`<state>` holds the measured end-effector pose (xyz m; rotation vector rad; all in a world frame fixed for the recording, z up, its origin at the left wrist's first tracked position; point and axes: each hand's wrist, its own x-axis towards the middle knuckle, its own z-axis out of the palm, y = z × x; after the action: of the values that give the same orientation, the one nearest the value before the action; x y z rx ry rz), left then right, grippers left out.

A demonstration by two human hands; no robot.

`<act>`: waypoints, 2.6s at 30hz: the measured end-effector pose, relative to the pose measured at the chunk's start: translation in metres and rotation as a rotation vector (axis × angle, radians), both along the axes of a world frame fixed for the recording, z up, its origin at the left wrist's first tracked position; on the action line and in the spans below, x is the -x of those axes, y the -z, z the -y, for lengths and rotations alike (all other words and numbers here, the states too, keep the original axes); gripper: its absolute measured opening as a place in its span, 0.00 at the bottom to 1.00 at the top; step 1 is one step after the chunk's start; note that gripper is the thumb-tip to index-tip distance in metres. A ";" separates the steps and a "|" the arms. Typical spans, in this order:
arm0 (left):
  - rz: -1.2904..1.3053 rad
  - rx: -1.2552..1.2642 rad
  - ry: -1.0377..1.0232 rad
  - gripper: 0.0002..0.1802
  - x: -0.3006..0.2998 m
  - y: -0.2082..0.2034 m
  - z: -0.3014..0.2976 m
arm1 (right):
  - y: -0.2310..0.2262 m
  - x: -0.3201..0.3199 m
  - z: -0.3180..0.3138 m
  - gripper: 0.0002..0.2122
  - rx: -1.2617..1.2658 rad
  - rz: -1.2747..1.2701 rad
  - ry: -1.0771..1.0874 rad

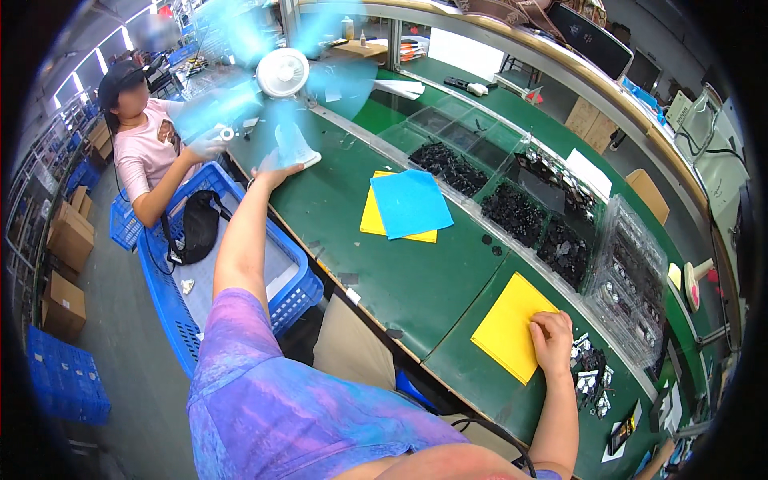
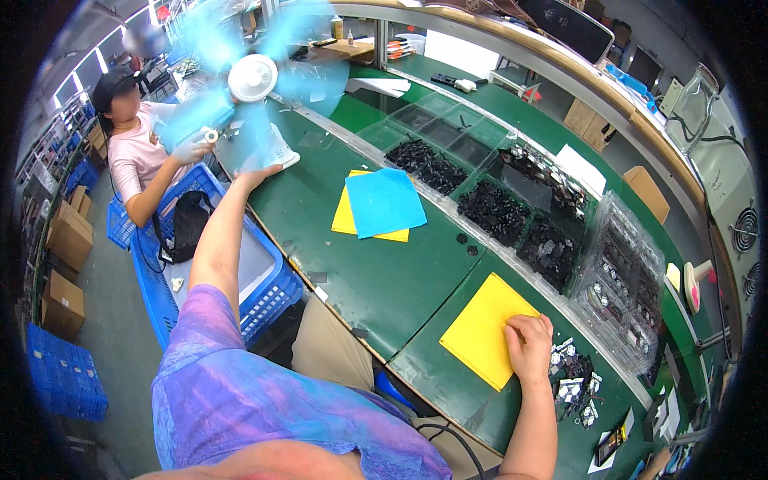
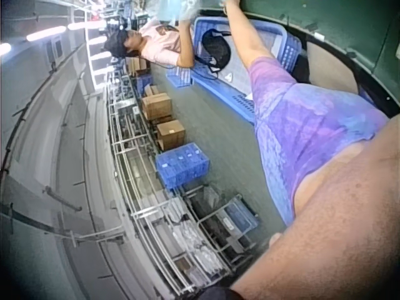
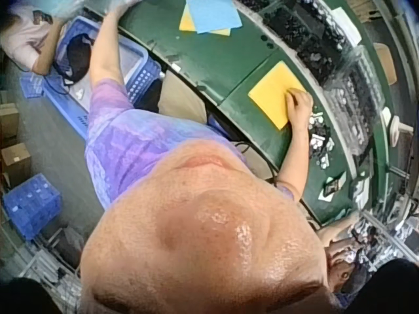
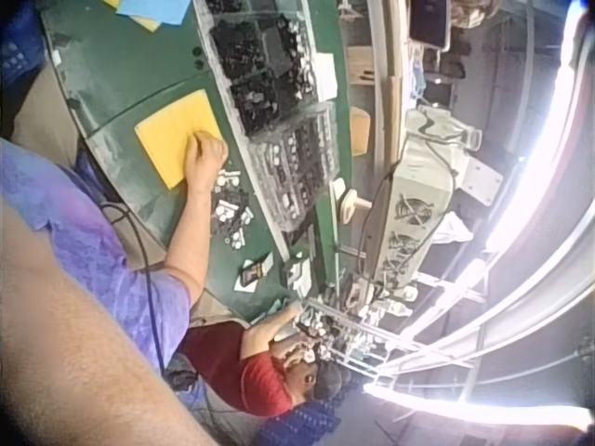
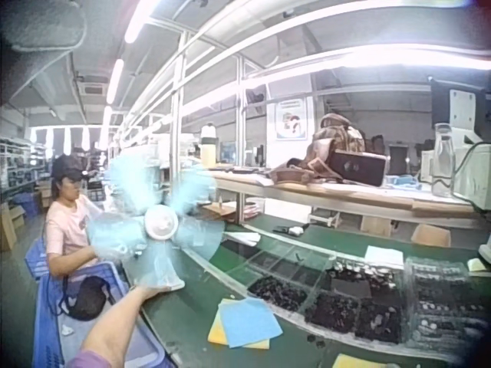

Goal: Assembling a handheld electronic device at a factory workstation.

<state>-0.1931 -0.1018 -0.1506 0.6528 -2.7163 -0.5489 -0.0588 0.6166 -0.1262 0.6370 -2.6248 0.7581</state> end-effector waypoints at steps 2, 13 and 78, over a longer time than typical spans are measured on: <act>0.098 -0.057 -0.128 0.59 -0.004 -0.005 -0.003 | -0.001 0.000 -0.001 0.04 -0.003 -0.007 -0.006; 0.038 0.016 0.039 0.57 0.006 0.008 0.018 | 0.003 0.002 -0.001 0.05 -0.016 -0.001 -0.030; -0.793 -1.841 -0.263 0.19 -0.189 0.040 -0.090 | 0.007 0.001 -0.004 0.05 0.073 0.065 -0.084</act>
<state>-0.0045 -0.0120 -0.1904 0.7513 -0.7678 -2.4352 -0.0598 0.6206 -0.1333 0.7176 -2.6283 0.9100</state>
